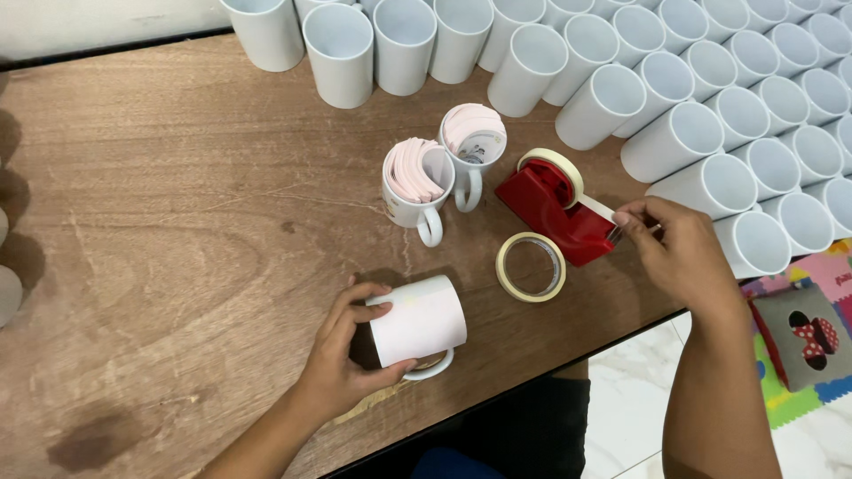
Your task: The person repeatedly picks up white mugs, places a strip of clear tape around the exterior using a red tape dispenser, and sets the mugs aside. The process is repeated for multiple mugs on a wooden table.
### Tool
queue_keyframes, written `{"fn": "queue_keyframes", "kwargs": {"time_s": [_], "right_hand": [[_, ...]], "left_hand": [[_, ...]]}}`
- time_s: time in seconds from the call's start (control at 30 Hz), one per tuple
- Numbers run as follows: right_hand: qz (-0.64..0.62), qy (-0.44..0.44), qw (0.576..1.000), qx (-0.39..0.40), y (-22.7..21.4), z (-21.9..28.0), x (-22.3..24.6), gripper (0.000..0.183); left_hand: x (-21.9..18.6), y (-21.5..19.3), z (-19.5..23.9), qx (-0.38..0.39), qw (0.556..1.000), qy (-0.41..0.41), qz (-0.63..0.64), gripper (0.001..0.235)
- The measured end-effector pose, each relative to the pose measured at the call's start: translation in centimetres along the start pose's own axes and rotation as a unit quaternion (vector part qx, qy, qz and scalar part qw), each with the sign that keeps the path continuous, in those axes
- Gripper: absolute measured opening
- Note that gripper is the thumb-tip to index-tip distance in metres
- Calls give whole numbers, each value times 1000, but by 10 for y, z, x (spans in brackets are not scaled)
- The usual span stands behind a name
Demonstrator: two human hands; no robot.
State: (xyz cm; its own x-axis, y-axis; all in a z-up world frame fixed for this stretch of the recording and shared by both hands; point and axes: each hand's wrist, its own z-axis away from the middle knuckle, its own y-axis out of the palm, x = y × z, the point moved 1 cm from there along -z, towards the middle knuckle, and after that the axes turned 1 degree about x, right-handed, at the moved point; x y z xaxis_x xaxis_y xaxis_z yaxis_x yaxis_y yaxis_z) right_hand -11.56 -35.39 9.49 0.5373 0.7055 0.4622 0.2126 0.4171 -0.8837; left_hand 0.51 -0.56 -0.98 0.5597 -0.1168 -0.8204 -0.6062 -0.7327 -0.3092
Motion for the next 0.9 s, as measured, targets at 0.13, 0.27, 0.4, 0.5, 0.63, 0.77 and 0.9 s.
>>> {"fn": "queue_keyframes", "kwargs": {"time_s": [0.13, 0.27, 0.4, 0.5, 0.63, 0.77, 0.9], "right_hand": [[-17, 31, 999, 0, -1, 4, -1, 18], [-67, 41, 997, -13, 3, 6, -8, 20], [-134, 89, 987, -11, 3, 12, -10, 21], [-219, 67, 973, 0, 14, 14, -29, 19], [-259, 106, 960, -1, 18, 18, -36, 22], [-282, 41, 958, -26, 27, 17, -48, 30], [-59, 87, 994, -27, 22, 21, -25, 22]], "left_hand": [[2, 0, 2, 12, 1000, -27, -8, 62], [3, 1, 2, 5, 1000, -22, -19, 63], [2, 0, 2, 5, 1000, -23, -16, 63], [1, 1, 1, -1, 1000, -19, -15, 63], [2, 1, 3, 8, 999, -36, -5, 63], [3, 0, 3, 10, 999, -35, -9, 64], [3, 0, 4, 16, 999, -27, -11, 64]]}}
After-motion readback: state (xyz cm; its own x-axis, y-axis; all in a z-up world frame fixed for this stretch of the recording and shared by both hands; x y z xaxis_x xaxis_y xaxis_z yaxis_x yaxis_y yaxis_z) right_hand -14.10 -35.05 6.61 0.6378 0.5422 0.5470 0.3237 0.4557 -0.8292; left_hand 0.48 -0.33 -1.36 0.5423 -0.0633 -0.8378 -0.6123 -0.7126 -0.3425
